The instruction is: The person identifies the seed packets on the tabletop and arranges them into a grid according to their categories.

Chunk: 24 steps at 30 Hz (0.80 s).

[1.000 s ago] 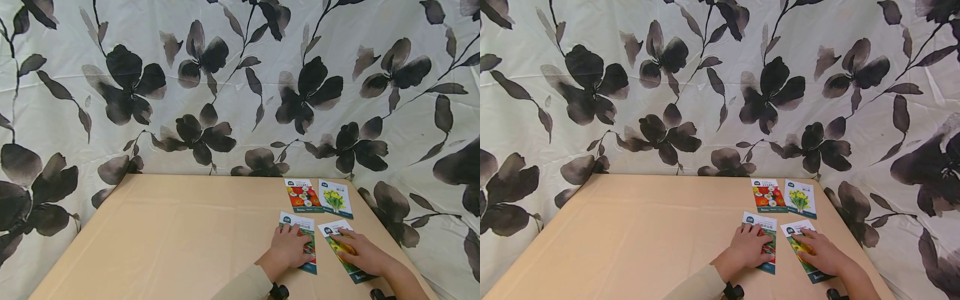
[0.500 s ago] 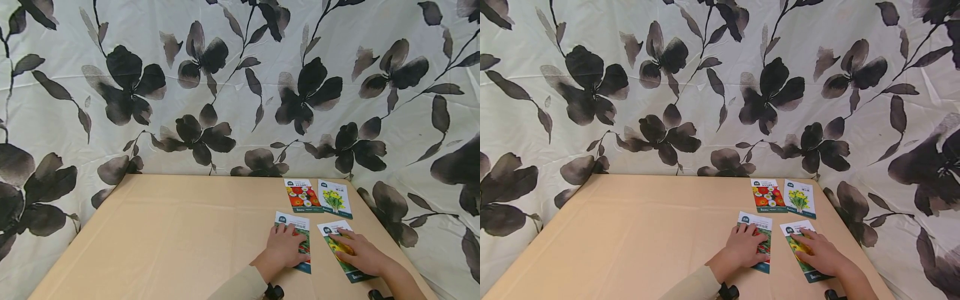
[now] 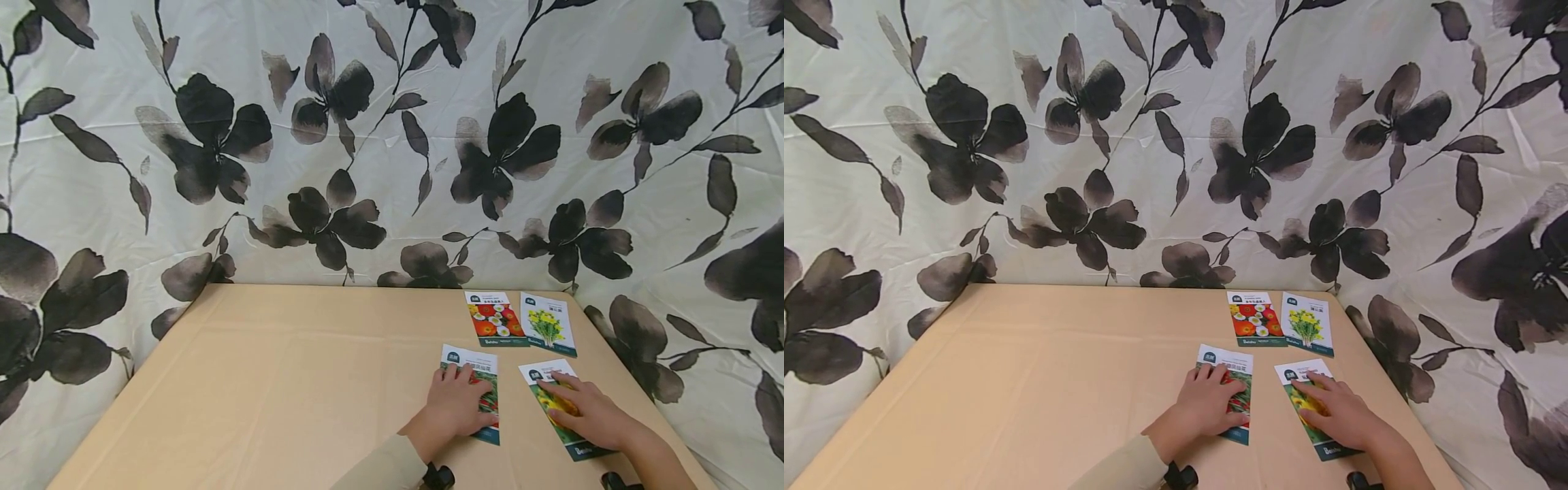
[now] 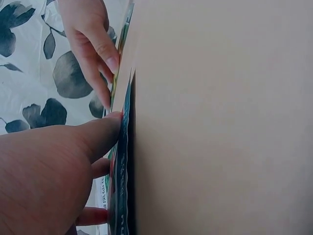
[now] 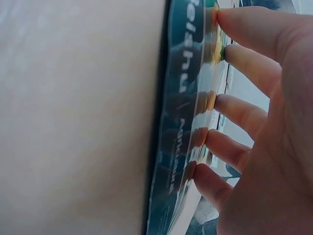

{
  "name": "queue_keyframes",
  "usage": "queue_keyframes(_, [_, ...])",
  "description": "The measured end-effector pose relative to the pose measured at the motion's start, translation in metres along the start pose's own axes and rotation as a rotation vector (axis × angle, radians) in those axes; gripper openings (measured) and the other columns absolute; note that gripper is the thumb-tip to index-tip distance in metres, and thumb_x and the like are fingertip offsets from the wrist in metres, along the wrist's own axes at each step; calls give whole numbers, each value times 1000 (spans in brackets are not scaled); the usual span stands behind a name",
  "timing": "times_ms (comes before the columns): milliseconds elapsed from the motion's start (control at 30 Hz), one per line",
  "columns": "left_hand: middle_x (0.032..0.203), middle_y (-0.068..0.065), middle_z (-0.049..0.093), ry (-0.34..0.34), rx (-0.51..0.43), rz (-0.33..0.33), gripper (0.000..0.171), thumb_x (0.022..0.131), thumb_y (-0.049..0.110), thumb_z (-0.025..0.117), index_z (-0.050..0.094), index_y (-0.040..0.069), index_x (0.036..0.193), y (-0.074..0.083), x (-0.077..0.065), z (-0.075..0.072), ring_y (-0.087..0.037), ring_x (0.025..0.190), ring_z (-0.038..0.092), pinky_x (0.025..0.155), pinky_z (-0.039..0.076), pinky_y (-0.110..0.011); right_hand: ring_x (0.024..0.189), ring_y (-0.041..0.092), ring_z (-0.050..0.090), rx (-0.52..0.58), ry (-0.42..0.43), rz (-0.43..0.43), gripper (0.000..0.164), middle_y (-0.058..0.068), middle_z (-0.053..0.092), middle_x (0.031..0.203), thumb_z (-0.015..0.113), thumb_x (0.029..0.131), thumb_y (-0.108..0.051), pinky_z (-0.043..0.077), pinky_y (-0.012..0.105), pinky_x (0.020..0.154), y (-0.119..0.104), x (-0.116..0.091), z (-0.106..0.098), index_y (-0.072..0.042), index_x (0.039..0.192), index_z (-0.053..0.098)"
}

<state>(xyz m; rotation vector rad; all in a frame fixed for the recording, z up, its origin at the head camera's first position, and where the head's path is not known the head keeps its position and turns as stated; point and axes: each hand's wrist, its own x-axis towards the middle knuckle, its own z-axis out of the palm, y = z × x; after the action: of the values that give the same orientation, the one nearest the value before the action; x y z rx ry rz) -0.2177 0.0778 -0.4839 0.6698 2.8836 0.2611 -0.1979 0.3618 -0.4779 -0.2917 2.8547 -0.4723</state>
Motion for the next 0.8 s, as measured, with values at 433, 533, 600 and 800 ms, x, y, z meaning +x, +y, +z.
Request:
queue_keyframes(433, [157, 4, 44, 19, 23, 21, 58, 87, 74, 61, 53, 54, 141, -10, -8, -3, -29, 143, 39, 117, 33, -52, 126, 42, 46, 2, -8, 29, 67, 25, 37, 158, 70, 90, -54, 50, 64, 92, 0, 3, 0, -22, 147, 57])
queue_keyframes(533, [157, 3, 44, 21, 26, 23, 57, 88, 73, 60, 53, 53, 142, -12, -10, -3, -30, 144, 39, 118, 33, -51, 126, 42, 46, 2, -11, 33, 67, 25, 37, 158, 70, 90, -54, 50, 64, 92, 0, 4, 0, -22, 147, 57])
queue_keyframes(600, [158, 2, 43, 19, 23, 23, 58, 89, 73, 60, 53, 52, 142, -14, -11, -3, -31, 145, 38, 119, 32, -51, 126, 42, 46, -1, -14, 32, 67, 25, 37, 158, 70, 90, -54, 50, 64, 92, 0, 4, 0, -22, 148, 56])
queue_keyframes(800, [160, 0, 42, 22, 16, 22, 58, 89, 71, 62, 54, 49, 142, -19, -12, -1, -32, 145, 37, 119, 32, -52, 125, 42, 46, -6, -14, 21, 67, 26, 38, 158, 69, 91, -53, 48, 67, 93, 0, 4, 0, -22, 149, 55])
